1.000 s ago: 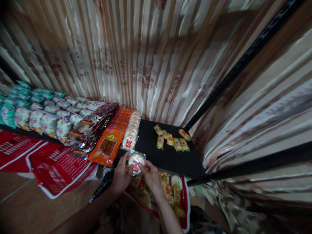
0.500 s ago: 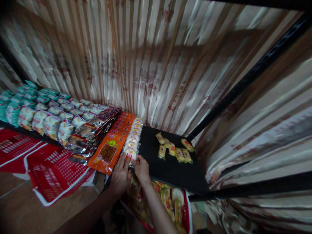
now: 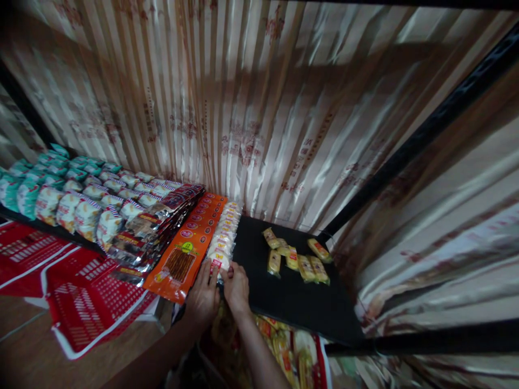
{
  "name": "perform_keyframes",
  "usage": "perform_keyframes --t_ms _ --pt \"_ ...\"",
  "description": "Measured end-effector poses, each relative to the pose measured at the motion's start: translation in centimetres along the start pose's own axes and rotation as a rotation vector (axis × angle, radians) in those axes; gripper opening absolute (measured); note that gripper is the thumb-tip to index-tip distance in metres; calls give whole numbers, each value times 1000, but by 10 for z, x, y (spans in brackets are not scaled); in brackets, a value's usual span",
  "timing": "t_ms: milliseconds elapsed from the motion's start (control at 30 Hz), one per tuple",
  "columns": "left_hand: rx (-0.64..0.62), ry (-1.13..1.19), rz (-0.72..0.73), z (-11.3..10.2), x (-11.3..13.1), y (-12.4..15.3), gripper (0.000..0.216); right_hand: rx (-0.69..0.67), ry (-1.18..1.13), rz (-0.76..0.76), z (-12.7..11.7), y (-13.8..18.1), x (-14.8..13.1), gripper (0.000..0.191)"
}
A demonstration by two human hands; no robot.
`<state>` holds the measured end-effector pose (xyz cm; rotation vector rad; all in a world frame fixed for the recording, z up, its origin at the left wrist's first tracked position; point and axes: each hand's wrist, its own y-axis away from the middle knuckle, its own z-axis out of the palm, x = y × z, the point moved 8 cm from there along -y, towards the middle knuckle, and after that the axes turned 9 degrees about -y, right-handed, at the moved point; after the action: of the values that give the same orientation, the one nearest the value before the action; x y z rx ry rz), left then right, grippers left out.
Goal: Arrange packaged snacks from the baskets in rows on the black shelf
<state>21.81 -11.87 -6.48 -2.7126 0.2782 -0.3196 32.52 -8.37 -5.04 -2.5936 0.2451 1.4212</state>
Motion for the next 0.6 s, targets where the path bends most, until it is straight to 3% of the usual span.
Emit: perform_keyframes --t_ms 400,600 --pt "121 12 5 21 -3 -11 52 -15 185 18 5 -10 4 25" --pt "128 57 6 17 -3 -16 51 18 134 49 5 -13 9 23"
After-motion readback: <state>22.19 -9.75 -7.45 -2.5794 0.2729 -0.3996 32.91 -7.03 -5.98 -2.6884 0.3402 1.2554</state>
